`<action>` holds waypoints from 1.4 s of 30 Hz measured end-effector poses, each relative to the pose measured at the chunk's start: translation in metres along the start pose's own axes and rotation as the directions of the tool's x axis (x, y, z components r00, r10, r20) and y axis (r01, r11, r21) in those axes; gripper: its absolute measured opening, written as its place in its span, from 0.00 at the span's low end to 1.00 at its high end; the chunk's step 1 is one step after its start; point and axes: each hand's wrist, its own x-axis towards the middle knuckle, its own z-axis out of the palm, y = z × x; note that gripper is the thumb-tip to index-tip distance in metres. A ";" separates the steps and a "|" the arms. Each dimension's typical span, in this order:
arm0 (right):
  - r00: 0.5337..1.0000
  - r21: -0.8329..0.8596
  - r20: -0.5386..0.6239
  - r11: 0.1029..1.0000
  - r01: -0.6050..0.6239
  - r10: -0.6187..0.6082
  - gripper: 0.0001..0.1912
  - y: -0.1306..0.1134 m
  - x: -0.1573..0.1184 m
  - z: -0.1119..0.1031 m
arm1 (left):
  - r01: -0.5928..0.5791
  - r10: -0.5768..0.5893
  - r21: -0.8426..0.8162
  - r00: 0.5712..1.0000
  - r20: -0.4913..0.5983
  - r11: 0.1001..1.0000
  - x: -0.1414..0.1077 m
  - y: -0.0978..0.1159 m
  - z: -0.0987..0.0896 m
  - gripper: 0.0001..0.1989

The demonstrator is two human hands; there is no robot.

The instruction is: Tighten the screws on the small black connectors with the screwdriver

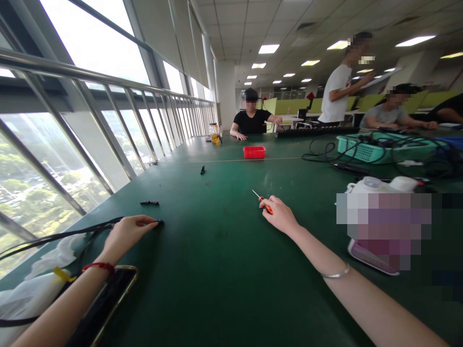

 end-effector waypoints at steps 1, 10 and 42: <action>1.000 0.002 -0.001 1.000 0.001 -0.001 0.09 0.000 0.000 0.000 | -0.002 0.003 -0.008 1.000 0.002 1.000 0.000 0.000 0.000 0.18; 1.000 -0.002 -0.007 1.000 -0.003 0.003 0.09 -0.001 -0.001 -0.001 | -0.007 0.007 -0.036 1.000 -0.007 0.999 0.005 0.001 0.001 0.16; 1.000 0.003 -0.004 1.000 0.009 -0.009 0.10 0.000 0.000 0.000 | -0.041 0.041 -0.002 0.985 0.167 0.999 0.026 -0.003 -0.002 0.14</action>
